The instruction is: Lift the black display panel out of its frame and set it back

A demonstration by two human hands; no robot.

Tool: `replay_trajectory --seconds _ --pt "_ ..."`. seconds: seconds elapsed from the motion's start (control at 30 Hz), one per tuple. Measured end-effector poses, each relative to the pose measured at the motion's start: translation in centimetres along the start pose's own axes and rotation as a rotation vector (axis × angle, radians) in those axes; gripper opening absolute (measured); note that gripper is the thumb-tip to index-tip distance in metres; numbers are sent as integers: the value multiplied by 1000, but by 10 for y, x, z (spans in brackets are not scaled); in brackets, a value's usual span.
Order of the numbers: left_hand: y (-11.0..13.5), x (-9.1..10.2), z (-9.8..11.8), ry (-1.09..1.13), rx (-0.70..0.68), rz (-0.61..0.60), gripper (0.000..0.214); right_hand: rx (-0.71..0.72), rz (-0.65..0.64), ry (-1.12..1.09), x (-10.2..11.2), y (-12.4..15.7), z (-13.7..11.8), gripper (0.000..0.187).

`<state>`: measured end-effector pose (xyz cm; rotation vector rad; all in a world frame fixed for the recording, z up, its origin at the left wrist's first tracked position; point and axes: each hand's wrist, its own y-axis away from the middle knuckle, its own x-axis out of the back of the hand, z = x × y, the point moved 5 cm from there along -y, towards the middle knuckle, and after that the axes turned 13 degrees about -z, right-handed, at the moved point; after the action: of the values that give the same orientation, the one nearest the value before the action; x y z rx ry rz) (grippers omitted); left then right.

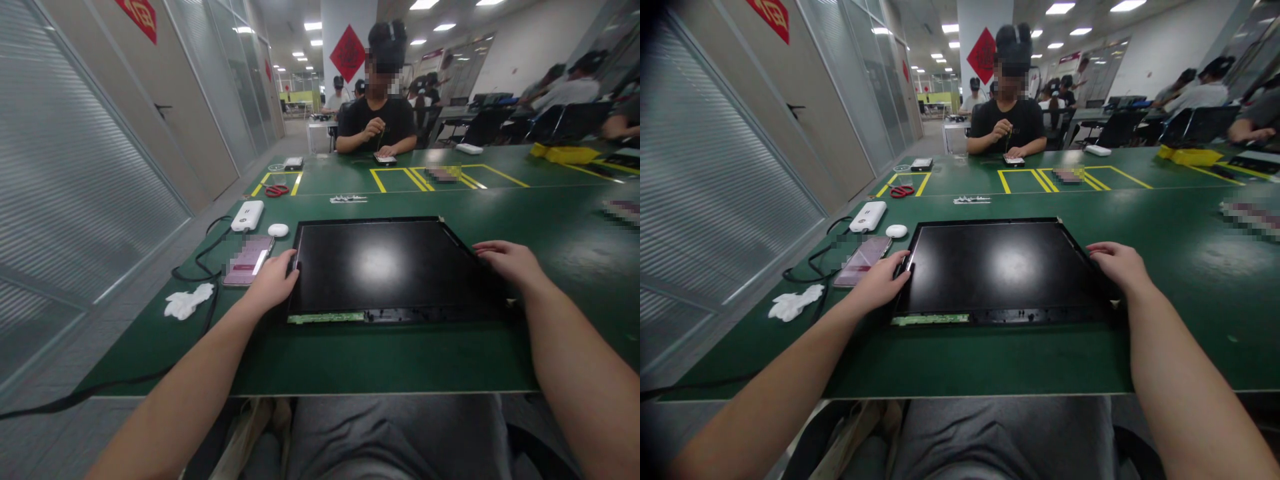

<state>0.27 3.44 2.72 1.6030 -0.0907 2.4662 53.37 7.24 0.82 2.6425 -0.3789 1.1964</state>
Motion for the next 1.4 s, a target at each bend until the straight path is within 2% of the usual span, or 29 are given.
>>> replay_trajectory --seconds 0.23,0.5,0.6,0.73,0.83,0.93,1.03,1.23,1.4 --pt "-1 0 -2 13 -6 18 48 -14 -77 55 -9 -5 -2 28" --pt "2 3 -4 139 4 19 47 14 -80 136 -12 -8 1 33" --pt "3 3 -6 308 11 46 47 3 -87 131 -12 -7 0 34" --pt "0 1 -6 761 -3 62 48 -11 -94 125 -12 -5 -2 35" --pt "0 -1 -5 1057 66 120 46 -16 -90 125 -12 -6 -2 34" --pt "3 -1 -3 1261 126 181 43 -10 -79 116 -11 -7 -1 32" --pt "5 0 -1 1394 180 208 42 -12 -85 120 -12 -7 -1 34" --pt "6 -6 5 1537 358 118 56 -6 -87 137 -12 -3 -5 35" --pt "3 -10 6 1554 347 87 62 -7 -75 149 -11 0 -9 34"
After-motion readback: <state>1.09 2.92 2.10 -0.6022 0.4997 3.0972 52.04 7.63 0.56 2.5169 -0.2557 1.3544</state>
